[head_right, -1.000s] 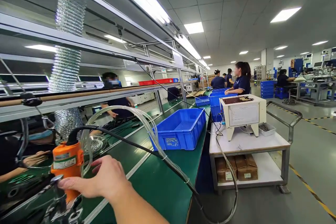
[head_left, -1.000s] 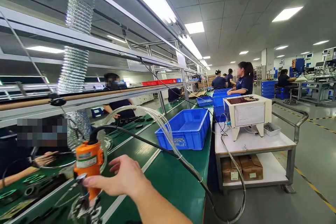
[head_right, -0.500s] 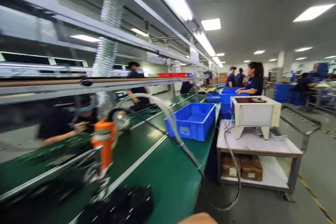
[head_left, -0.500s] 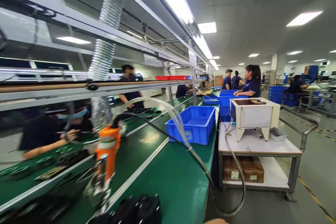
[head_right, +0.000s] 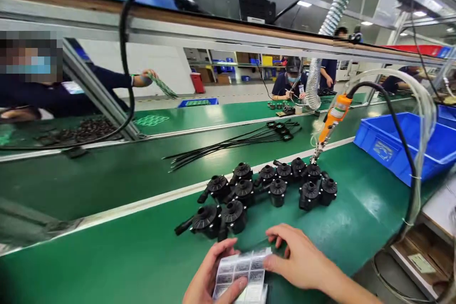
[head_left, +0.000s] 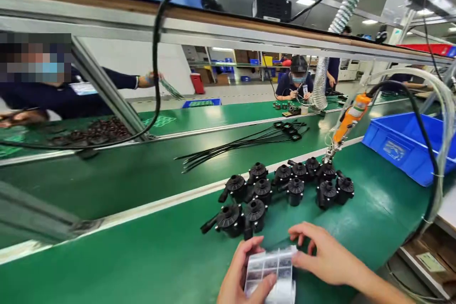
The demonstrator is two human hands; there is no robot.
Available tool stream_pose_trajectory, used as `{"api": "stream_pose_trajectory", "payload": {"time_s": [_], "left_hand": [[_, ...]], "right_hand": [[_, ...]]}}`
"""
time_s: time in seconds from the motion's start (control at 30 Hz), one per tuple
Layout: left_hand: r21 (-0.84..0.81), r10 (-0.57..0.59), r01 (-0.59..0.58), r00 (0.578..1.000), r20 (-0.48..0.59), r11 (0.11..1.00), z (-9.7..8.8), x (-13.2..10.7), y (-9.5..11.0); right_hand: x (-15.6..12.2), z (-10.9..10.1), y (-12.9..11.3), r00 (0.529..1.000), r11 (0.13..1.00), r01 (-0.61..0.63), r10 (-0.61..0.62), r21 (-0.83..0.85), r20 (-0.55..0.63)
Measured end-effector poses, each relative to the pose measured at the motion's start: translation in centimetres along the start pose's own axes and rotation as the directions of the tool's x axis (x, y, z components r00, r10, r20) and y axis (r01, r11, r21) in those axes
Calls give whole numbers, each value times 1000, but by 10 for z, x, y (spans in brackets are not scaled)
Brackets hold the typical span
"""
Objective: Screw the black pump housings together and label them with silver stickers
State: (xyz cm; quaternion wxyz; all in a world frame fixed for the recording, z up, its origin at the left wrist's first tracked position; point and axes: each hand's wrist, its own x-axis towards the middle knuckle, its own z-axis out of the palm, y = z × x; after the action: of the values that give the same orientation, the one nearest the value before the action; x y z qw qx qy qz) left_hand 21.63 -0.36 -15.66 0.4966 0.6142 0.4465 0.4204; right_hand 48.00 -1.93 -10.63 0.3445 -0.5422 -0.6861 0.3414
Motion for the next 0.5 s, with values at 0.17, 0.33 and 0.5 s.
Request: {"api": "stream_pose_trajectory", "payload": {"time_s": [0.17,0.33,0.5], "left_hand": [[-67,35,-33,999,30,997,1,3,5],[-56,76,-72,995,70,996,-1,-1,19],[12,77,-78,994,79,997,-3,4,30]], "right_hand": [[-28,38,16,989,991,-50,67,125,-134],[-23,48,11,978,982,113,-83,150,-190],[-18,48,2,967,968,177,-137,178,-216]]}}
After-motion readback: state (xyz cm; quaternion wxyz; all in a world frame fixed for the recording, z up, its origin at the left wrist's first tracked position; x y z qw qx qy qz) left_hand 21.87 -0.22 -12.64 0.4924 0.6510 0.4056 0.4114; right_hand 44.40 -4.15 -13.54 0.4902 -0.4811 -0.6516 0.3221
